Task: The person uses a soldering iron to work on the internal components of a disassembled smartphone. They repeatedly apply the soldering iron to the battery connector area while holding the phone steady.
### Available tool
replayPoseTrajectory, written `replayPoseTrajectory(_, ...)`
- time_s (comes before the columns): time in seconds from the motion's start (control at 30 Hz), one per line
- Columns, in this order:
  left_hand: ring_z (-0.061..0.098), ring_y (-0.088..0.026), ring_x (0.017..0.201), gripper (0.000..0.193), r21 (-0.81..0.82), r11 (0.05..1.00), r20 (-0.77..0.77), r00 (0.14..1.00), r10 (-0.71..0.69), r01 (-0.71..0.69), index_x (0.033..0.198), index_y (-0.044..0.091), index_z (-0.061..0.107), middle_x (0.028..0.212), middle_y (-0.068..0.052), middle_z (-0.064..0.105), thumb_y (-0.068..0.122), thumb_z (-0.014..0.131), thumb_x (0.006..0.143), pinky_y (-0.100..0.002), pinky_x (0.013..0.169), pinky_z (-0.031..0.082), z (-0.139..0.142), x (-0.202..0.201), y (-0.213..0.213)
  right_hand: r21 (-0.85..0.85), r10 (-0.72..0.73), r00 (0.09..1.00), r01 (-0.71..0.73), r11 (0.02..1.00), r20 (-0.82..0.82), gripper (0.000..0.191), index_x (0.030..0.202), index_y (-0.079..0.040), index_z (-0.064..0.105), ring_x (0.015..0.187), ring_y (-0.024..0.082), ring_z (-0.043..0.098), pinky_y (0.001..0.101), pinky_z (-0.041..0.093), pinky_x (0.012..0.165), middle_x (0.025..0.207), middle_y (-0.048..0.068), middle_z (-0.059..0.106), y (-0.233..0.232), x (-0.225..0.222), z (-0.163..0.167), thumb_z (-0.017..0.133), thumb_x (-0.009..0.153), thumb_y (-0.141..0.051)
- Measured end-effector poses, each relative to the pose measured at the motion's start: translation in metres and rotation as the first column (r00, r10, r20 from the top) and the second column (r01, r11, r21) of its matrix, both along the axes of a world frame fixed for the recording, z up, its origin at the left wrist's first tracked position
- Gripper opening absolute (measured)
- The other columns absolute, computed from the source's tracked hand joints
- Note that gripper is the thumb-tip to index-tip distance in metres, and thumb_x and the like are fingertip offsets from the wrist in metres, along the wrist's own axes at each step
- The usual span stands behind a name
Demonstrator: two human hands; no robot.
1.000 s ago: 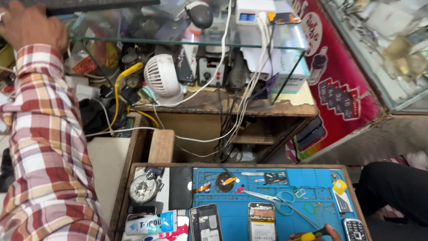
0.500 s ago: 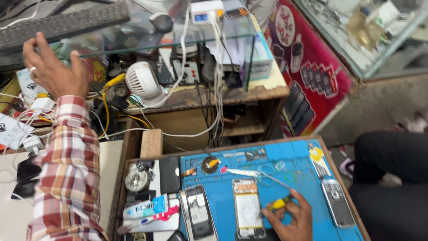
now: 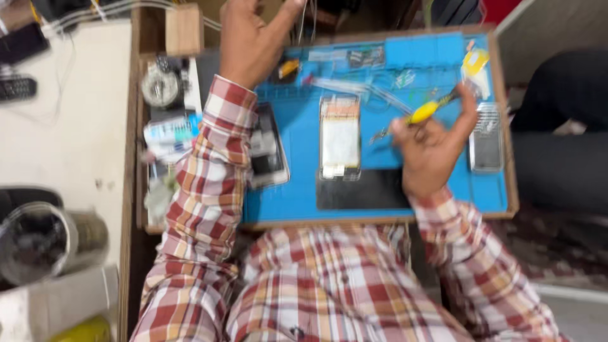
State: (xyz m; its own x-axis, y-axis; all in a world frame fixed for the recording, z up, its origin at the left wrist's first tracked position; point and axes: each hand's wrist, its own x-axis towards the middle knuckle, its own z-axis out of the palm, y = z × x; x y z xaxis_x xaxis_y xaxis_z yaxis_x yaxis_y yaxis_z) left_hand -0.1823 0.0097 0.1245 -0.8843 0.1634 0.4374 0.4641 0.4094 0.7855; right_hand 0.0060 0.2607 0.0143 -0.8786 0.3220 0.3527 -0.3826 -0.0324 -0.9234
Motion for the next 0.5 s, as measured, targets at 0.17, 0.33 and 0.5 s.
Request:
replayPoseTrajectory(0.17, 0.070, -0.030, 0.119, 0.032, -0.035, 0.994, -0.146, 0.984, -0.105, 0.100, 0.128, 0.006, 0.071, 0.123, -0.014, 0.074, 0.026, 0.074, 0.104, -0.040, 0.104, 0.053, -0.038, 0.102, -0.002, -0.006, 0.026, 0.999, -0.026, 1.000, -0.021, 0.091, 0.166, -0.017, 0.012, 0.085, 0.017, 0.064, 0.0268, 0.054, 0.072, 0.105, 0.012, 0.065, 0.000, 0.004, 0.004, 0.081, 0.111, 0.005)
replayPoseTrajectory(0.33, 0.059, -0.035, 0.133, 0.034, -0.239, 0.954, -0.199, 0.952, -0.232, 0.183, 0.127, 0.010, 0.069, 0.128, -0.010, 0.069, 0.029, 0.075, 0.100, -0.048, 0.115, 0.045, -0.092, 0.150, -0.003, -0.074, 0.033, 0.994, -0.025, 0.997, 0.107, 0.091, 0.166, -0.016, 0.009, 0.083, 0.019, 0.064, 0.0275, 0.054, 0.071, 0.100, 0.014, 0.068, -0.006, 0.006, 0.013, 0.078, 0.110, 0.004)
replayPoseTrajectory(0.5, 0.057, -0.037, 0.130, 0.046, -0.426, 0.873, -0.248, 0.897, -0.365, 0.237, 0.125, 0.012, 0.069, 0.123, -0.011, 0.069, 0.038, 0.077, 0.089, -0.058, 0.112, 0.033, -0.072, 0.158, 0.001, -0.220, 0.153, 0.977, -0.118, 0.968, 0.146, 0.090, 0.169, -0.015, 0.012, 0.084, 0.018, 0.065, 0.0270, 0.056, 0.071, 0.101, 0.009, 0.065, -0.009, 0.002, 0.017, 0.074, 0.107, 0.005)
